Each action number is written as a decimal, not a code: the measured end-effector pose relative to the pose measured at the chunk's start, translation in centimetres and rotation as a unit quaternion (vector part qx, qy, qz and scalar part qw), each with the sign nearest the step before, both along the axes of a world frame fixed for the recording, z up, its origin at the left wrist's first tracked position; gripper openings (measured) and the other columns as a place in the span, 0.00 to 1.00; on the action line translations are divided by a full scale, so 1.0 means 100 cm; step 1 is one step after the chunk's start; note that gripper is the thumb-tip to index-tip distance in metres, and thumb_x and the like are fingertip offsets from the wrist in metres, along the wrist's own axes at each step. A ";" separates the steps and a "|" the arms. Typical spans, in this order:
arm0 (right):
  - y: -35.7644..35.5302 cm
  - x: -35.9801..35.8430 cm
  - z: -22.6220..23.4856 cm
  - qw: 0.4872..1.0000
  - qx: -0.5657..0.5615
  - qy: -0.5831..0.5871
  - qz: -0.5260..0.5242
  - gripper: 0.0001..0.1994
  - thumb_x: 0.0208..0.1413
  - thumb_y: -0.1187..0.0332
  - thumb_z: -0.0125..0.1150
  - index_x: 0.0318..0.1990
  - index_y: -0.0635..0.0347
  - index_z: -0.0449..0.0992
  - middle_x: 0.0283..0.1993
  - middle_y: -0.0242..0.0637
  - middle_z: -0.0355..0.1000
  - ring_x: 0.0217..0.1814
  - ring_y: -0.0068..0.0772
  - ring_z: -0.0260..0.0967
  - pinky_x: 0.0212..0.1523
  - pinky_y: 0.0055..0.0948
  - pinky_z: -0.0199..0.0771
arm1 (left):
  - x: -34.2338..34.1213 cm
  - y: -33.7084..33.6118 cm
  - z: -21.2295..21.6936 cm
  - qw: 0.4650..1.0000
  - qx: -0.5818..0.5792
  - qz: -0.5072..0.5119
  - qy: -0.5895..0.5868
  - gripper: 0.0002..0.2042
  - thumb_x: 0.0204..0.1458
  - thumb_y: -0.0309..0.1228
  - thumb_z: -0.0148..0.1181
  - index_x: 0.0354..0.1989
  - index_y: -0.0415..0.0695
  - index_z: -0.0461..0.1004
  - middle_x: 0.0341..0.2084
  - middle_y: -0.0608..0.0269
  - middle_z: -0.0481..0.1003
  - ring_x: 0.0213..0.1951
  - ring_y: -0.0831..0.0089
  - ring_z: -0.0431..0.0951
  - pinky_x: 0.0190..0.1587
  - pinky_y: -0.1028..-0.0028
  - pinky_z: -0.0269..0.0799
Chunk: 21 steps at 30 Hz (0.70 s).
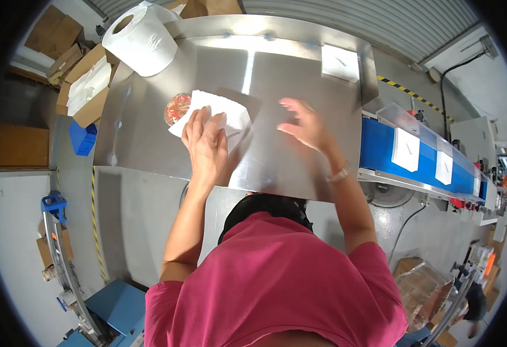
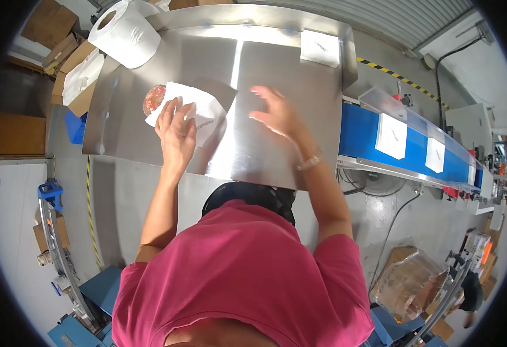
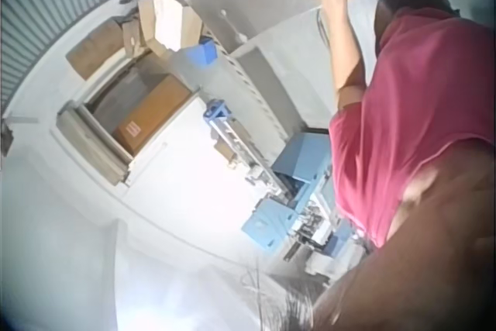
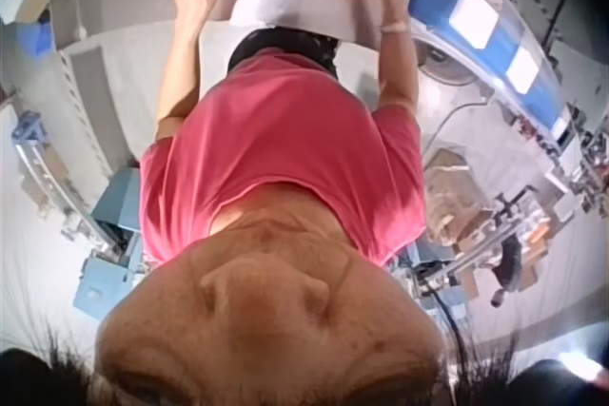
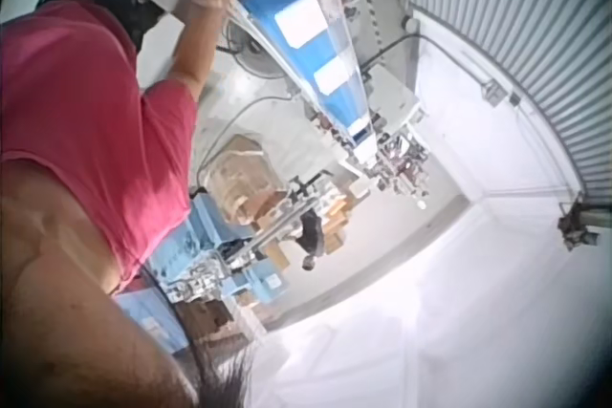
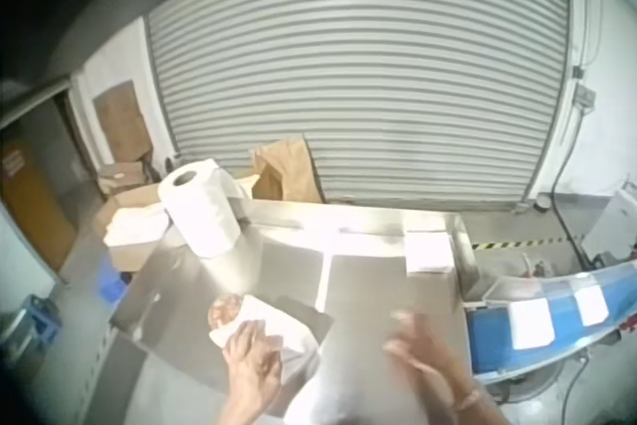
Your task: Manually organizing and stacking small paper products from a conveyor belt onto a secondary processing line.
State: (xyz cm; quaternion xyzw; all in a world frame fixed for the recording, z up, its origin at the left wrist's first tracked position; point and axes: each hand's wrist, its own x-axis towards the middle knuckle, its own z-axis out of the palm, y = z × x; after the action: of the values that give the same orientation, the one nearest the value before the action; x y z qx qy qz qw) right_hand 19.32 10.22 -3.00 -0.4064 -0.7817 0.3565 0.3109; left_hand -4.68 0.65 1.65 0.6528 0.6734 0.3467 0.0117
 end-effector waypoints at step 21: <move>-0.013 -0.004 -0.023 0.967 -0.229 0.103 -0.049 0.14 0.62 0.60 0.52 0.47 0.62 0.68 0.41 0.33 0.69 0.42 0.27 0.66 0.43 0.29 0.70 | -0.025 0.003 -0.009 0.998 0.006 0.012 0.061 0.14 0.48 0.25 0.58 0.45 0.48 0.75 0.53 0.53 0.68 0.59 0.52 0.61 0.60 0.54 0.52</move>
State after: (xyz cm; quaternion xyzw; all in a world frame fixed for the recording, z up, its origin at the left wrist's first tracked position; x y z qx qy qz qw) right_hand 18.91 8.87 -5.26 -0.4661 -0.6221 0.5501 0.3053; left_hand -7.23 0.92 0.80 0.6645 0.6787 0.3105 -0.0371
